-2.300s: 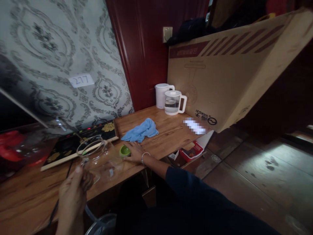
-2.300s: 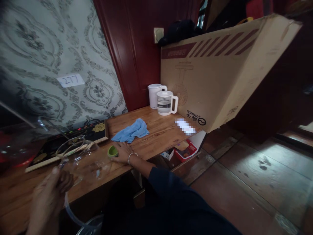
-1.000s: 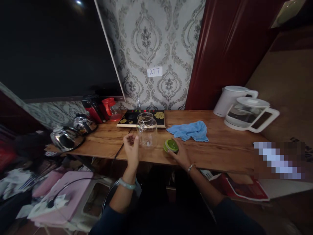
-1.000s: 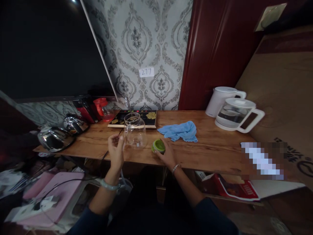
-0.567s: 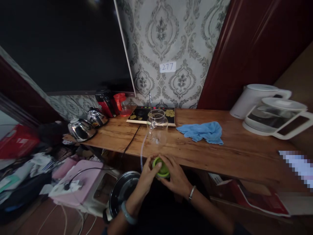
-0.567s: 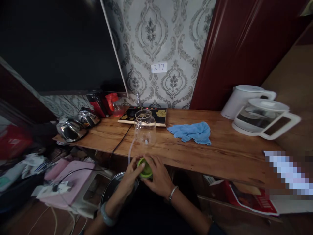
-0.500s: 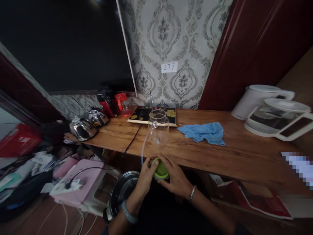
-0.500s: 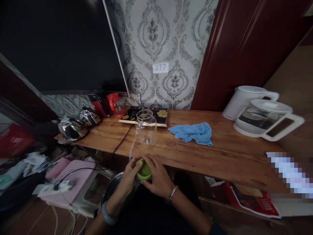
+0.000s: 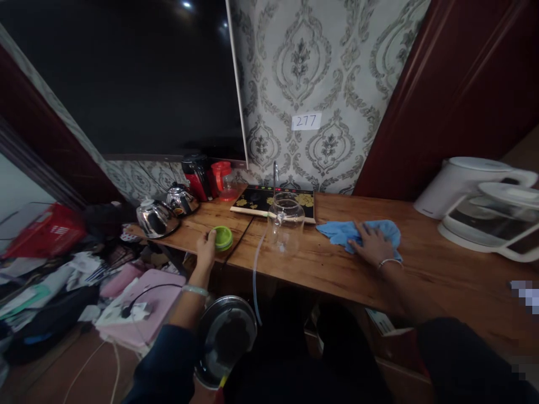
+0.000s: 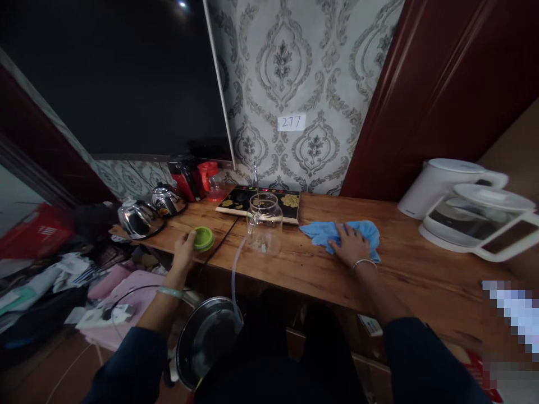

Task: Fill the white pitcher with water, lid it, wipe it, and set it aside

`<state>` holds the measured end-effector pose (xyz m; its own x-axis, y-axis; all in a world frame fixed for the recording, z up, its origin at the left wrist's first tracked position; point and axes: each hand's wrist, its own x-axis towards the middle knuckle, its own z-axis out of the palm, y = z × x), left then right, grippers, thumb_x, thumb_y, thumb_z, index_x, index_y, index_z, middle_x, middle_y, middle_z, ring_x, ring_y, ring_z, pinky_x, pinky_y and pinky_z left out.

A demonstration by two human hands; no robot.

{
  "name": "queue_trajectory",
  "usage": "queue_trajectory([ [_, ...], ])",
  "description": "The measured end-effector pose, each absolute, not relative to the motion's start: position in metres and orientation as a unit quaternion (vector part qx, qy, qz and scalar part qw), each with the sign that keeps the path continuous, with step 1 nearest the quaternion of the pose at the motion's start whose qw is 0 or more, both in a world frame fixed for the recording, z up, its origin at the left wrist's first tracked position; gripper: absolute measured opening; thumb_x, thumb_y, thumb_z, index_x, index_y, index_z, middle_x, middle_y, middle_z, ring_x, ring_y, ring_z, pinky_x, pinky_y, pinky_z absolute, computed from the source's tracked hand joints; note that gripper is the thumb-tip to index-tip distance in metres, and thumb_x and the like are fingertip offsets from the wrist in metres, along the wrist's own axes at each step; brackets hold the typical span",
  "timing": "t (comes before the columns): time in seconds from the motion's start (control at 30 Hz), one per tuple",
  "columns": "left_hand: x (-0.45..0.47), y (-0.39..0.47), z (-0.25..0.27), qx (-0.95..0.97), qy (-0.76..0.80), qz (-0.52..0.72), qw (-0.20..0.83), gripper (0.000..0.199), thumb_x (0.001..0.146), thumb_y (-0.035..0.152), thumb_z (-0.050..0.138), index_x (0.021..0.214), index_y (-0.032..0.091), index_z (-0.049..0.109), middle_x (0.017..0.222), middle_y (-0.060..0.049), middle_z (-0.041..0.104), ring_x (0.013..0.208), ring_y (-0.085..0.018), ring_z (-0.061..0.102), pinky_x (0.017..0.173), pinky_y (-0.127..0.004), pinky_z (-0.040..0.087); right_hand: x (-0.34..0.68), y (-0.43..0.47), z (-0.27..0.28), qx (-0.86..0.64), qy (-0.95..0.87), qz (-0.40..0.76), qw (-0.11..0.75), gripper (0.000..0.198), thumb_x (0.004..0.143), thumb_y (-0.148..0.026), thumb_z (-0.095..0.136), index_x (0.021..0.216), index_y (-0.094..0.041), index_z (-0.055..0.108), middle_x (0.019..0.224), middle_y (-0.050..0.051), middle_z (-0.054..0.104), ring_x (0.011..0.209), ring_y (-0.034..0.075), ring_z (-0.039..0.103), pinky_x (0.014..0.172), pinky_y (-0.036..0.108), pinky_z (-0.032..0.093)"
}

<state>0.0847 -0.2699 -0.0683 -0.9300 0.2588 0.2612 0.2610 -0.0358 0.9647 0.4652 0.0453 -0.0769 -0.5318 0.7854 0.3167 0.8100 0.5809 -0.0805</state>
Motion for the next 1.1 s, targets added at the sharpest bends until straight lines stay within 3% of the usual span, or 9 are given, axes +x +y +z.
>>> queue_trajectory([
  [0.1, 0.061, -0.263, -0.082, -0.19, -0.749, -0.635, 0.031, 0.038, 0.07, 0.05, 0.057, 0.076, 0.013, 0.061, 0.066, -0.002, 0.059, 0.062, -0.015, 0.053, 0.058, -0.025, 0.041, 0.471, 0.043, -0.084, -0.467, -0.878, -0.044, 0.089, 0.05, 0.091, -0.044, 0.037, 0.134, -0.022, 0.052, 0.124, 0.017, 0.06, 0.111, 0.036, 0.051, 0.081, 0.054, 0.045],
  [0.4, 0.029, -0.259, -0.099, -0.193, -0.864, -0.457, 0.087, 0.039, 0.082, 0.044, 0.044, 0.092, 0.013, 0.067, 0.081, -0.011, 0.068, 0.074, -0.023, 0.061, 0.064, -0.03, 0.043, 0.516, 0.015, -0.092, -0.457, -0.883, -0.058, 0.092, 0.042, 0.09, -0.036, 0.039, 0.125, -0.022, 0.059, 0.118, 0.013, 0.063, 0.112, 0.033, 0.051, 0.083, 0.05, 0.046],
  [0.47, 0.027, -0.258, -0.099, -0.195, -0.885, -0.413, 0.091, 0.041, 0.084, 0.042, 0.041, 0.096, 0.013, 0.068, 0.085, -0.014, 0.069, 0.08, -0.026, 0.062, 0.068, -0.032, 0.045, 0.522, 0.011, -0.094, -0.465, -0.874, -0.059, 0.126, 0.042, 0.087, -0.03, 0.042, 0.125, -0.022, 0.058, 0.12, 0.012, 0.062, 0.115, 0.034, 0.05, 0.086, 0.052, 0.045],
  [0.57, 0.028, -0.257, -0.1, -0.196, -0.9, -0.376, 0.104, 0.042, 0.084, 0.039, 0.041, 0.1, 0.011, 0.069, 0.09, -0.016, 0.07, 0.088, -0.03, 0.062, 0.075, -0.036, 0.046, 0.512, -0.005, -0.091, -0.424, -0.87, -0.045, 0.248, 0.048, 0.082, -0.024, 0.045, 0.129, -0.018, 0.054, 0.122, 0.014, 0.06, 0.118, 0.032, 0.05, 0.094, 0.053, 0.044],
  [0.67, 0.031, -0.255, -0.101, -0.207, -0.896, -0.37, 0.131, 0.042, 0.083, 0.036, 0.041, 0.103, 0.012, 0.069, 0.097, -0.017, 0.071, 0.094, -0.03, 0.061, 0.083, -0.039, 0.046, 0.479, -0.036, -0.078, -0.307, -0.879, 0.055, 0.36, 0.05, 0.086, -0.029, 0.045, 0.134, -0.016, 0.048, 0.126, 0.015, 0.058, 0.118, 0.028, 0.052, 0.1, 0.049, 0.044],
  [0.73, 0.033, -0.255, -0.1, -0.223, -0.892, -0.364, 0.146, 0.042, 0.083, 0.035, 0.041, 0.105, 0.012, 0.069, 0.102, -0.016, 0.07, 0.098, -0.03, 0.06, 0.088, -0.041, 0.044, 0.452, -0.063, -0.066, -0.25, -0.879, 0.124, 0.386, 0.048, 0.087, -0.028, 0.044, 0.134, -0.021, 0.049, 0.127, 0.012, 0.058, 0.119, 0.027, 0.052, 0.101, 0.048, 0.045],
  [0.97, 0.04, -0.258, -0.095, -0.236, -0.896, -0.349, 0.139, 0.05, 0.085, 0.04, 0.038, 0.113, 0.01, 0.067, 0.108, -0.018, 0.069, 0.102, -0.032, 0.059, 0.089, -0.043, 0.044, 0.37, -0.129, -0.027, -0.155, -0.84, 0.355, 0.379, 0.035, 0.084, -0.028, 0.053, 0.119, -0.024, 0.06, 0.104, 0.009, 0.065, 0.088, 0.022, 0.062, 0.078, 0.039, 0.054],
  [1.1, 0.04, -0.259, -0.094, -0.243, -0.893, -0.352, 0.136, 0.051, 0.085, 0.042, 0.038, 0.112, 0.01, 0.067, 0.107, -0.018, 0.069, 0.102, -0.032, 0.06, 0.089, -0.042, 0.044, 0.339, -0.136, -0.021, -0.171, -0.783, 0.466, 0.375, 0.029, 0.081, -0.03, 0.057, 0.109, -0.022, 0.063, 0.099, 0.008, 0.066, 0.084, 0.022, 0.062, 0.069, 0.035, 0.053],
])
